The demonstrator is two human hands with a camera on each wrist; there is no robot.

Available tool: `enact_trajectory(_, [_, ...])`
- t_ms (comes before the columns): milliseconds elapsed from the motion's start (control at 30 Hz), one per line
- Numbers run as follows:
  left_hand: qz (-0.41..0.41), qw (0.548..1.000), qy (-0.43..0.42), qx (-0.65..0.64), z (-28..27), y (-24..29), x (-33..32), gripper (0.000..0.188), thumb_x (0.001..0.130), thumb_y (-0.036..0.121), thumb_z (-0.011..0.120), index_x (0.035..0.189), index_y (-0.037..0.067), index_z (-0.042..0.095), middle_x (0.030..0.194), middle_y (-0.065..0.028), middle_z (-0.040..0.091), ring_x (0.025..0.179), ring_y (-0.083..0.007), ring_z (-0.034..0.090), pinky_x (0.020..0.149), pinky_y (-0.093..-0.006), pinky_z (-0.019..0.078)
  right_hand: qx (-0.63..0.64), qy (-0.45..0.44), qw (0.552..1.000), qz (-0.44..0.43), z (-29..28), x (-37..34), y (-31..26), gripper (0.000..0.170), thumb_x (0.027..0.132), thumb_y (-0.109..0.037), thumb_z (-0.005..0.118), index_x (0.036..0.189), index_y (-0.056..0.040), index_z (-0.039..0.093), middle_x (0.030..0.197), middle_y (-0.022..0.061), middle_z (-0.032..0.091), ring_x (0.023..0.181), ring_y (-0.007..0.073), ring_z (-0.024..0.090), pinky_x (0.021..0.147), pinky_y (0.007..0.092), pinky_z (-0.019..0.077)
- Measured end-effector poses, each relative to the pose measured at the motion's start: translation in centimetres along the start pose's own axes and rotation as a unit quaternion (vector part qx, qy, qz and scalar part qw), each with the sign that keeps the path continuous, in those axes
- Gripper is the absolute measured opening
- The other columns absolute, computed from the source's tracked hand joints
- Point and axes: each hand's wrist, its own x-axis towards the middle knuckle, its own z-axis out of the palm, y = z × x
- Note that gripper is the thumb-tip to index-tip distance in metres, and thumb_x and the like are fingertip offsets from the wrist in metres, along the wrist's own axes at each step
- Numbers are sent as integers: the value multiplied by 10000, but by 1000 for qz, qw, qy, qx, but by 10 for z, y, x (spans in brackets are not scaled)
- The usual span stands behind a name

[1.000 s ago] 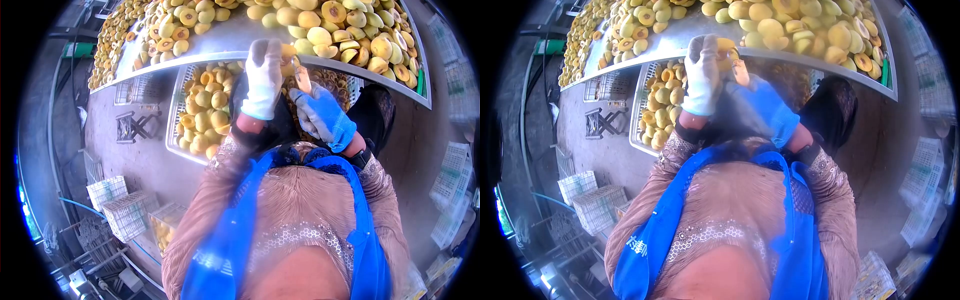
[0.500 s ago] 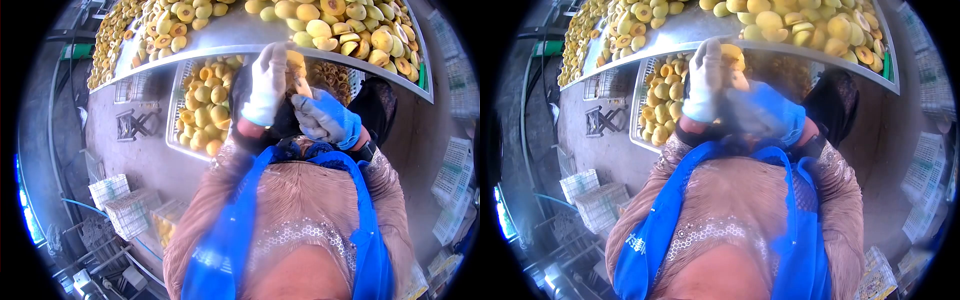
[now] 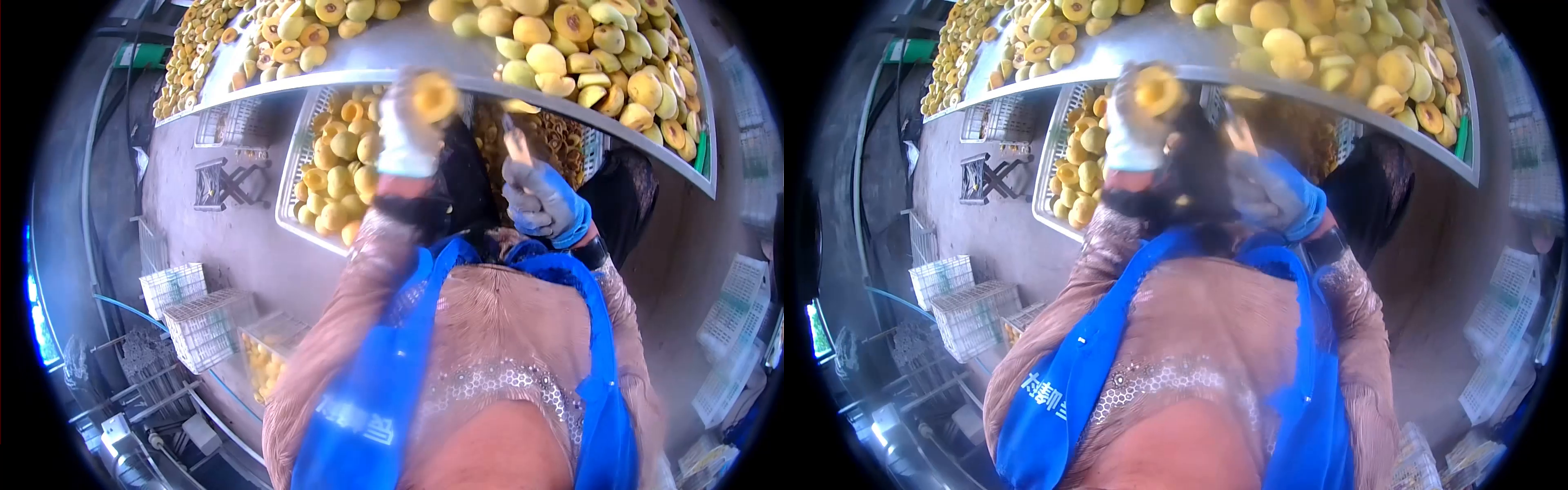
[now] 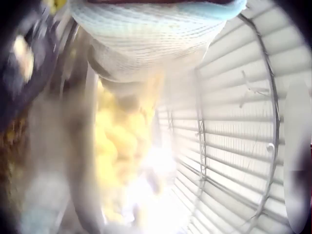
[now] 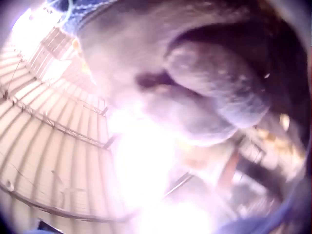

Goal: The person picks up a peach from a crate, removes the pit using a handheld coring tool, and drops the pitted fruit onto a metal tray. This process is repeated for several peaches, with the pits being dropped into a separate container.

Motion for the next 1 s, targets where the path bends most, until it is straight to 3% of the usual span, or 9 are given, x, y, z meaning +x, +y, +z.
enact_trajectory(67, [148,964,129,181,-28,-72,6,464,659,78,803,1089,38,632,974,-130,677,903,-267,659,900,-363,498,-149,117,982,21,-32,6,11,247,992,-341,561,886,-159,433,556,-56,357,372,39,297,328,195,219])
enact_trajectory(167, [-44,967,118,223,-69,-156,-8,316,952,272,536,1158,42,605,1110,-181,624,951,-338,644,789,-429,538,-100,218,966,98,-70,11,28,289,969,-367,592,832,-189,410,576,-50,399,392,56,348,336,218,227])
enact_trajectory(233, [-65,801,-228,550,-85,-231,-34,373,930,305,559,1188,35,571,1340,-264,457,1077,-370,601,856,-420,524,-111,235,960,105,-74,14,28,297,966,-371,594,822,-192,406,577,-49,398,391,61,353,335,217,228])
enact_trajectory(267, [-3,875,-179,450,-99,-204,-38,358,921,327,556,1125,34,589,1205,-260,565,1014,-378,621,838,-439,523,-122,235,959,100,-71,14,25,299,967,-369,592,812,-191,408,577,-49,400,390,61,354,334,216,229])
enact_trajectory(333, [-149,887,-147,411,-105,-166,17,337,909,331,572,1066,35,605,1023,-229,649,952,-388,635,815,-457,511,-99,234,963,92,-65,13,25,315,971,-368,584,777,-191,410,577,-48,399,391,61,352,333,217,230])
enact_trajectory(433, [51,959,86,265,-84,-97,88,375,868,354,659,1048,25,648,961,-206,673,904,-389,636,805,-446,497,-96,259,955,112,-61,18,19,321,972,-371,578,767,-191,409,575,-49,395,393,58,346,335,221,229])
enact_trajectory(567, [158,952,-89,245,-20,-50,170,420,819,240,682,1183,38,630,1092,-187,674,1004,-350,652,878,-397,511,-79,266,957,82,-80,21,23,301,975,-351,576,776,-174,435,571,-46,399,392,68,360,340,235,244])
enact_trajectory(733, [129,922,-179,318,93,-148,258,515,794,237,669,1246,37,526,1176,-227,608,1069,-393,601,918,-452,488,-67,259,963,19,-87,14,23,230,972,-300,575,812,-177,464,551,-35,404,371,91,356,338,255,255])
enact_trajectory(1000, [79,887,-282,356,62,-114,212,596,727,253,720,1253,51,524,1267,-228,531,1152,-401,551,961,-428,475,-111,260,958,48,-72,25,23,324,966,-337,596,745,-147,456,522,-21,404,363,104,372,337,263,260])
